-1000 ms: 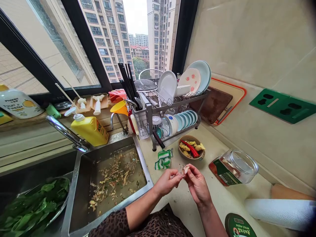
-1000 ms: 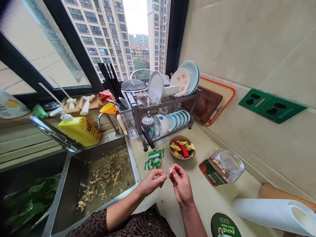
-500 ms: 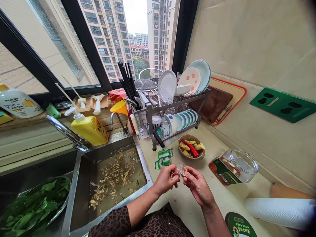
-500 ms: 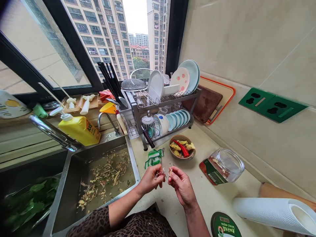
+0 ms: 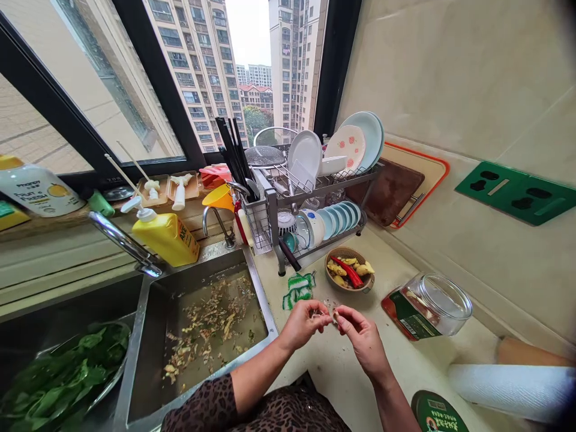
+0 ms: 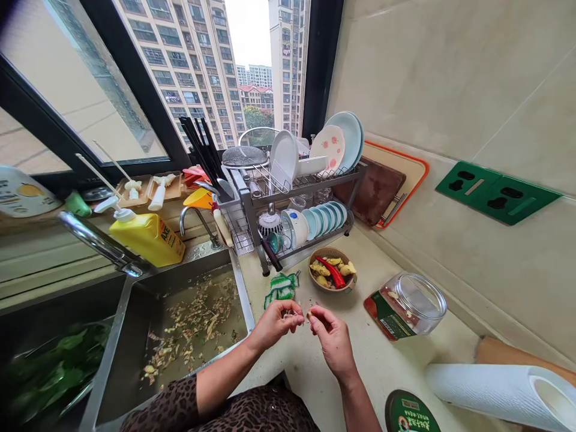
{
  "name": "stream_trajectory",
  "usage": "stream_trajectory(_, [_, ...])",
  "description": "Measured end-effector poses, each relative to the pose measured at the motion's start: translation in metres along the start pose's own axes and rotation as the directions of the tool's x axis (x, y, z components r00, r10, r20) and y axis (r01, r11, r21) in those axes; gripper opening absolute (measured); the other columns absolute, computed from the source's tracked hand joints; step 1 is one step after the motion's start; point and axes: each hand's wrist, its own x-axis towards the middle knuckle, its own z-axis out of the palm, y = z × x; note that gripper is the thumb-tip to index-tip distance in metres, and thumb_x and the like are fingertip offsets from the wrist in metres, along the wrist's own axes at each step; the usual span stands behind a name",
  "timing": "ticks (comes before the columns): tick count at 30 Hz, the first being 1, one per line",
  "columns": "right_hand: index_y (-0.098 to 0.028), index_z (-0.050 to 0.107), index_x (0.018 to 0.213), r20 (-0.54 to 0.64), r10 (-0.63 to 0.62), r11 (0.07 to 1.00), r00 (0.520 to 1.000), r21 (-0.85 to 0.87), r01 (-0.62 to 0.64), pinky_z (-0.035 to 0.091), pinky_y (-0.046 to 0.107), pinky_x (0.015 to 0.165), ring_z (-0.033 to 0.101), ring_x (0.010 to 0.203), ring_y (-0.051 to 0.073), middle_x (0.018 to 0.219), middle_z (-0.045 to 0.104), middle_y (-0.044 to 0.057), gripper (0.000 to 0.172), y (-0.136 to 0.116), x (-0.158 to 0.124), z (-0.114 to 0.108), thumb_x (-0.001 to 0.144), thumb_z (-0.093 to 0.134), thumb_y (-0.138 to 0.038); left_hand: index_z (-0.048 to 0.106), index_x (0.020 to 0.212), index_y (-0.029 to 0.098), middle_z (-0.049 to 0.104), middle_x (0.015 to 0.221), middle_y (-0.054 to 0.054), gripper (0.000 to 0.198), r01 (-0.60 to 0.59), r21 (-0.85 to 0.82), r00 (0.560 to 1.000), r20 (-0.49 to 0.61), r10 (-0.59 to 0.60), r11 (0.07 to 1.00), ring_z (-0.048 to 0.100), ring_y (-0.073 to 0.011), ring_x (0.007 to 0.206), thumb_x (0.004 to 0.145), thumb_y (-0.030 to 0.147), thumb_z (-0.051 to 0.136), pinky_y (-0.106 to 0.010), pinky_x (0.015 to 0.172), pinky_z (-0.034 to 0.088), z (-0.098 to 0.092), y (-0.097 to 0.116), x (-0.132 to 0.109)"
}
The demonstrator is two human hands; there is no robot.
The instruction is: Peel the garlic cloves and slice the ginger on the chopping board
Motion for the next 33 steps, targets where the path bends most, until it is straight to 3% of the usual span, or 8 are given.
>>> stream_trajectory(3, [-0.016,0.07,0.09,0.013,-0.122,0.979,0.992,-0.166,0.122,0.048,0.029,0.063,0.058,0.07,0.018,0.082,0.067,0.008,0.03,-0.005,-0.002,0.001,0.078,0.063,-0.042,0.063,0.069,0.012,0.056,0.056,-0.001,0.031,-0.052,0.033,0.996,-0.07,0.054,0.998,0.049,-0.0092,0.049,0.067,0.042,0.07,-0.019,0.049,0.035,0.005,0.004,-0.002])
stream_trajectory(7, [-0.019,0.071,0.09,0.035,-0.23,0.929,0.973,-0.291,0.23,0.05,0.03,0.068,0.062,0.077,0.021,0.086,0.068,0.009,0.023,-0.015,-0.006,0.003,0.082,0.059,-0.037,0.066,0.072,0.012,0.061,0.058,-0.004,0.029,-0.087,0.116,0.993,-0.064,0.094,0.989,0.054,-0.0118,0.052,0.072,0.04,0.065,-0.02,0.051,0.039,0.007,0.005,-0.004])
stream_trajectory(13, [-0.02,0.071,0.089,0.082,-0.328,0.864,0.941,-0.377,0.334,0.051,0.029,0.068,0.063,0.077,0.02,0.085,0.067,0.008,0.02,-0.028,-0.012,0.003,0.085,0.055,-0.032,0.068,0.075,0.014,0.064,0.062,-0.005,0.023,-0.168,0.305,0.982,-0.029,0.186,0.937,0.056,-0.0126,0.055,0.08,0.033,0.056,-0.02,0.053,0.038,0.01,0.013,-0.01])
stream_trajectory(18, [-0.02,0.07,0.092,0.07,-0.343,0.853,0.937,-0.395,0.342,0.049,0.029,0.068,0.062,0.076,0.019,0.085,0.066,0.008,0.019,-0.027,-0.013,0.009,0.086,0.054,-0.029,0.062,0.069,0.015,0.059,0.054,-0.001,0.014,-0.147,0.307,0.977,-0.102,0.186,0.94,0.051,-0.0105,0.049,0.076,0.025,0.055,-0.019,0.049,0.035,0.014,0.012,-0.011])
stream_trajectory(23, [-0.019,0.07,0.09,-0.03,-0.25,0.945,0.968,-0.227,0.237,0.05,0.029,0.065,0.061,0.075,0.019,0.085,0.067,0.008,0.02,-0.011,-0.012,0.017,0.082,0.059,-0.034,0.053,0.066,0.016,0.051,0.049,0.004,0.009,-0.053,0.084,0.98,-0.186,0.068,0.995,0.044,-0.0078,0.042,0.068,0.023,0.056,-0.018,0.042,0.03,0.016,0.005,-0.005])
stream_trajectory(27, [-0.018,0.069,0.093,-0.074,-0.053,0.993,0.996,0.103,0.06,0.051,0.031,0.065,0.06,0.069,0.017,0.082,0.068,0.006,0.028,0.002,-0.009,0.021,0.073,0.068,-0.038,0.048,0.067,0.017,0.045,0.046,0.007,0.014,0.057,-0.217,0.981,-0.167,-0.094,0.974,0.032,-0.0042,0.038,0.063,0.028,0.056,-0.017,0.039,0.019,0.019,0.003,0.0])
stream_trajectory(30, [-0.021,0.069,0.095,-0.073,0.094,0.923,0.993,0.379,-0.059,0.052,0.031,0.068,0.061,0.071,0.016,0.085,0.069,0.004,0.034,0.012,-0.003,0.02,0.065,0.075,-0.037,0.044,0.069,0.018,0.042,0.046,0.009,0.016,0.147,-0.321,0.974,-0.118,-0.193,0.936,0.025,-0.0027,0.037,0.061,0.028,0.054,-0.018,0.039,0.012,0.022,0.001,0.001])
stream_trajectory(33, [-0.024,0.068,0.09,-0.043,0.144,0.838,0.989,0.537,-0.098,0.051,0.03,0.065,0.06,0.07,0.015,0.086,0.069,0.002,0.031,0.019,0.003,0.016,0.062,0.078,-0.037,0.043,0.068,0.018,0.044,0.045,0.008,0.014,0.208,-0.279,0.969,-0.075,-0.237,0.938,0.026,-0.0029,0.037,0.06,0.026,0.051,-0.018,0.038,0.011,0.027,-0.005,-0.001])
